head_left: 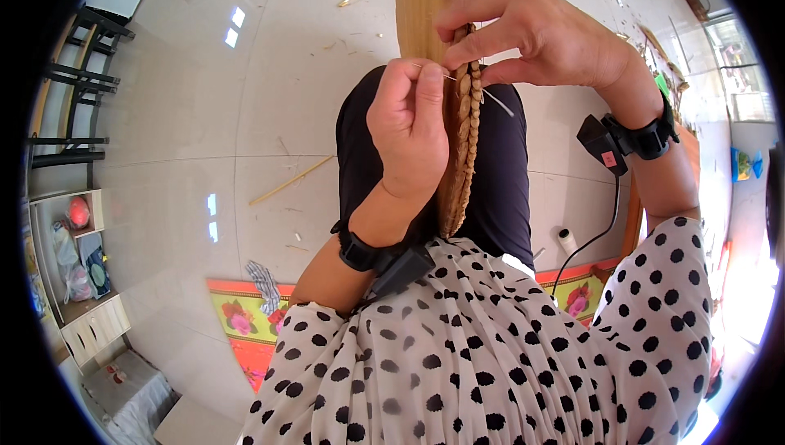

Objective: The person sews the edge of a woven bamboo disc by hand using a needle and thread, pulling the thread through the gaps to secure the border.

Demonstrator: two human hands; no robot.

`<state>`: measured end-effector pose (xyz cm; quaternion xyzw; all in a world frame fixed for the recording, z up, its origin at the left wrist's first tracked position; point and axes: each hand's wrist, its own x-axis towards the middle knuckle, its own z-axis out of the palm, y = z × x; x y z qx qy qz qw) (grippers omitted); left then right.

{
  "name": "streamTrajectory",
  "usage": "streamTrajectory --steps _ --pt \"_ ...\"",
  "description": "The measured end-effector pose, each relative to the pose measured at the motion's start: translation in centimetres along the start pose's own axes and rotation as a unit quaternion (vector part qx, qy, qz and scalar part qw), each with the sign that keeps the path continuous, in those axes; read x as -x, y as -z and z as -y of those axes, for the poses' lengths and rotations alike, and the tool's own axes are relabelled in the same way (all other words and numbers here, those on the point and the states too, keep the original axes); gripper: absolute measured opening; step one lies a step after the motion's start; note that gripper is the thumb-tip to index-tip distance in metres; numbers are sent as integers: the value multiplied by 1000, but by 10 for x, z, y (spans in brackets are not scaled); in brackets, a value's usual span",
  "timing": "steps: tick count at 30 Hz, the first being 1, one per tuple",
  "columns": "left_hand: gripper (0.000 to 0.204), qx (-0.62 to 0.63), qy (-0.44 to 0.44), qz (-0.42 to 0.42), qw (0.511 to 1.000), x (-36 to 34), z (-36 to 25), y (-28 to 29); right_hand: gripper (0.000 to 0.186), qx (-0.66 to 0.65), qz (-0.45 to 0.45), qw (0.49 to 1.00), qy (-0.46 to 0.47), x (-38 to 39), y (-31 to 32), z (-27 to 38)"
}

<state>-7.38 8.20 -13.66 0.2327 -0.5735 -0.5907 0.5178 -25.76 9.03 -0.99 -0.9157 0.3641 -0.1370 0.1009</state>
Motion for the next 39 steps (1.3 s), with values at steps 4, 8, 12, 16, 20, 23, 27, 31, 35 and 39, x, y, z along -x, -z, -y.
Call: streamTrajectory --steps 4,8,12,16,20,23,27,31,35,39 --pt "17 46 43 10 998 -7 -4 3 37 82 -24 996 -35 7 -10 5" --pt "16 98 33 -14 995 -9 -3 -1 22 59 3 996 68 -8 5 -1" --pt "15 3 34 -16 999 -3 -3 -3 21 108 39 992 49 -11 9 5" --pt "16 -29 -6 26 999 -12 -3 -1 22 102 25 993 45 -6 7 2" --pt "16 -52 -54 3 997 -4 -7 4 23 101 10 993 52 -8 4 4" --pt "16 -52 -48 -7 997 -4 -7 8 23 111 17 993 31 -3 -1 6" --pt "15 2 -24 -59 998 -17 -13 8 25 121 59 991 22 -7 4 12" --pt "18 124 -34 -95 987 -47 -6 38 35 154 57 986 8 -2 2 16" --pt "17 188 51 43 980 -30 -19 28 43 169 19 985 7 7 -7 9" --pt "14 242 102 121 957 -37 -24 38 45 164 -77 983 -18 16 -18 12"
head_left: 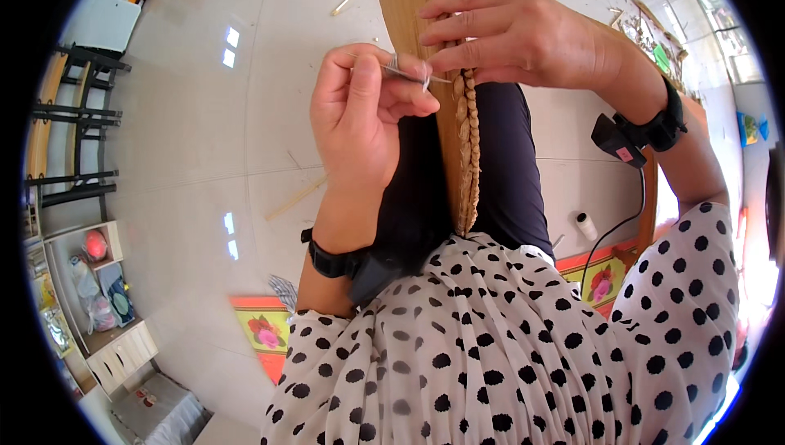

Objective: The person sews the edge of a woven bamboo disc by hand using a needle and thread, pulling the thread through the gaps to secure the border.

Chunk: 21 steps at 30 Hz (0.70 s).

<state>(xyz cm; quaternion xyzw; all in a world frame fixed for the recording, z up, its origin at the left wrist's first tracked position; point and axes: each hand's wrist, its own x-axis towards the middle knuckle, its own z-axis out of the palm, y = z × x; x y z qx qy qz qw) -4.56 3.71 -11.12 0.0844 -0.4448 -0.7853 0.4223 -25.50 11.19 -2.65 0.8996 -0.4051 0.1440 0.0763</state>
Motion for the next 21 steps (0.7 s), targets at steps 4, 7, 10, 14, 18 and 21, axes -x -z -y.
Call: streamTrajectory --steps 4,7,10,14,18,21 --pt "13 -171 29 56 983 3 -16 2 42 32 -98 992 -66 13 -5 10" --pt "14 -315 67 70 944 6 -24 -3 38 22 -153 973 -169 31 -12 22" --pt "17 -410 96 75 904 6 -30 -16 33 -25 -196 949 -247 42 -27 39" --pt "16 -525 94 124 837 1 -41 -34 31 -60 -244 925 -284 45 -43 53" --pt "10 -529 149 129 825 2 -45 -27 38 -26 -309 916 -255 38 -52 40" --pt "8 -443 230 123 858 0 -50 -20 33 -94 -313 928 -179 25 -40 26"
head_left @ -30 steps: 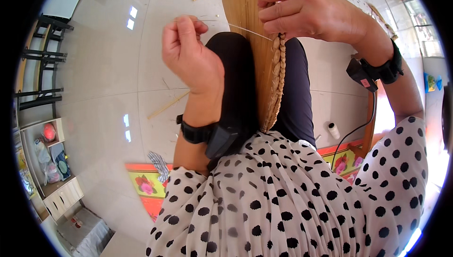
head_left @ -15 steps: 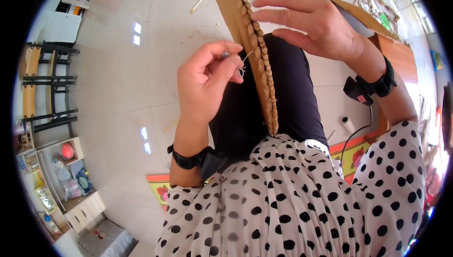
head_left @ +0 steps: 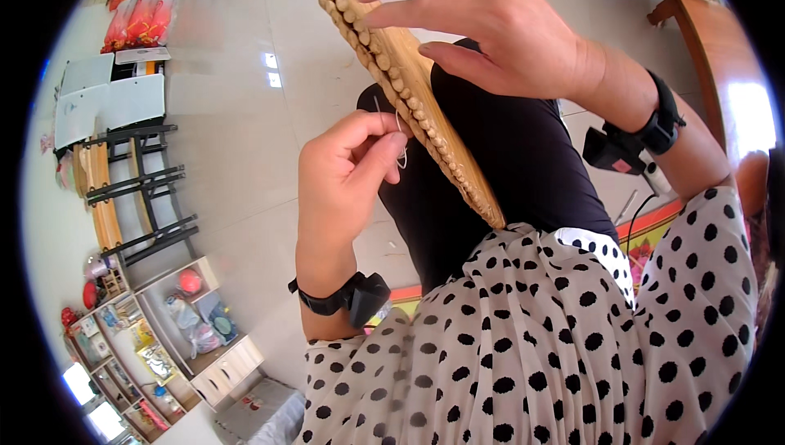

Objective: The person sews the edge of a woven bamboo disc by hand using a needle and thread, pulling the thread through the gaps to secure the border.

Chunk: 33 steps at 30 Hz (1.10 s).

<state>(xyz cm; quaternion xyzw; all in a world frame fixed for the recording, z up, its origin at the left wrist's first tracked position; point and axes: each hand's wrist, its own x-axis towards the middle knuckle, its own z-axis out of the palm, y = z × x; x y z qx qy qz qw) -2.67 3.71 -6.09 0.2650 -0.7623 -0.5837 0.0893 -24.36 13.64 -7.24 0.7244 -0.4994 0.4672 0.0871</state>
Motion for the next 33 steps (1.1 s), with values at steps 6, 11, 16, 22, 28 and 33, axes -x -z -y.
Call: streamTrajectory --steps 6,11,16,22,28,33 --pt "13 355 -16 65 932 -11 29 4 35 -45 6 982 185 -14 -15 -27" --pt "14 541 -14 97 835 -11 44 -4 30 -93 160 971 149 -34 -3 -16" --pt "14 599 -40 160 784 -17 53 -2 27 -109 177 969 130 -44 -8 -11" --pt "13 257 -78 11 963 -10 51 17 37 93 221 968 73 -51 1 27" --pt "11 147 -91 120 978 -11 67 21 13 135 178 958 -182 -18 -6 64" --pt "12 233 -103 132 958 -25 65 23 28 165 188 896 -366 -8 -24 87"
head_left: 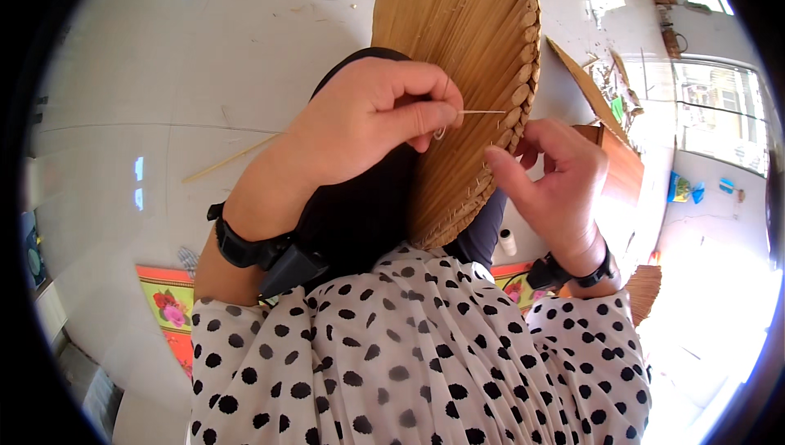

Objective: The person sews the edge of a woven bamboo disc by hand using a needle and thread, pulling the thread through the gaps to secure the border.

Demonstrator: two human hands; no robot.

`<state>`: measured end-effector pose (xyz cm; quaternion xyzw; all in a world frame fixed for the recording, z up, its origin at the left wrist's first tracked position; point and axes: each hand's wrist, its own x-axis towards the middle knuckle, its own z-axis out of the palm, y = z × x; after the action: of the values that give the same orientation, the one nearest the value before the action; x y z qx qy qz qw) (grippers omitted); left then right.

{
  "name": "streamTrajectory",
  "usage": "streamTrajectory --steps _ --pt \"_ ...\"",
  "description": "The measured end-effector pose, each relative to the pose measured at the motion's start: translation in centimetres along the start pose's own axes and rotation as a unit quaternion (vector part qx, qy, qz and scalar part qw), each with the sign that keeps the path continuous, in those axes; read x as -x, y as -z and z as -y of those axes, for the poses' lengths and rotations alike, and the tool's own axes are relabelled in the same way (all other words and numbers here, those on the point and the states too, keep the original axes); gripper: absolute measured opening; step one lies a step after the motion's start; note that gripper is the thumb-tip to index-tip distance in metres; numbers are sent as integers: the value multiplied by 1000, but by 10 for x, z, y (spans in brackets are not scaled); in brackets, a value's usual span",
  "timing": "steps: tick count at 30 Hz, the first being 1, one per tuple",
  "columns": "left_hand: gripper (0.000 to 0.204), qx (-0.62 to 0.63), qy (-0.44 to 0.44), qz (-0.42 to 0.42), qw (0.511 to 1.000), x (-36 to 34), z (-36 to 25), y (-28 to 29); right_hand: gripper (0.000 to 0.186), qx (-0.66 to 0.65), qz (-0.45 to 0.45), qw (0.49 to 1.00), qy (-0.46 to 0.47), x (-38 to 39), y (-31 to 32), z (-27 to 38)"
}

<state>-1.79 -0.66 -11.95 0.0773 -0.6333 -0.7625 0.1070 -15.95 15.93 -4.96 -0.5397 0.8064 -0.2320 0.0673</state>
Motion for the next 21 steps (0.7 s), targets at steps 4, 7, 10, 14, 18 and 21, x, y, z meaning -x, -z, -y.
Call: streamTrajectory --steps 4,7,10,14,18,21 --pt "14 183 -22 -13 983 -16 6 -10 33 43 -28 998 -39 -3 -6 4" --pt "15 350 -45 -1 936 -24 12 -21 33 50 -52 996 -58 -5 -10 9" --pt "16 481 -73 39 873 -30 20 -28 32 44 -67 994 -75 -7 -13 10" --pt "17 522 -77 46 848 -36 29 -33 32 13 -79 991 -108 -3 -19 6" --pt "17 513 -65 27 855 -34 20 -30 33 32 -96 990 -95 -3 -24 10" --pt "18 503 -62 22 862 -35 20 -27 34 42 -101 991 -74 -5 -25 11"
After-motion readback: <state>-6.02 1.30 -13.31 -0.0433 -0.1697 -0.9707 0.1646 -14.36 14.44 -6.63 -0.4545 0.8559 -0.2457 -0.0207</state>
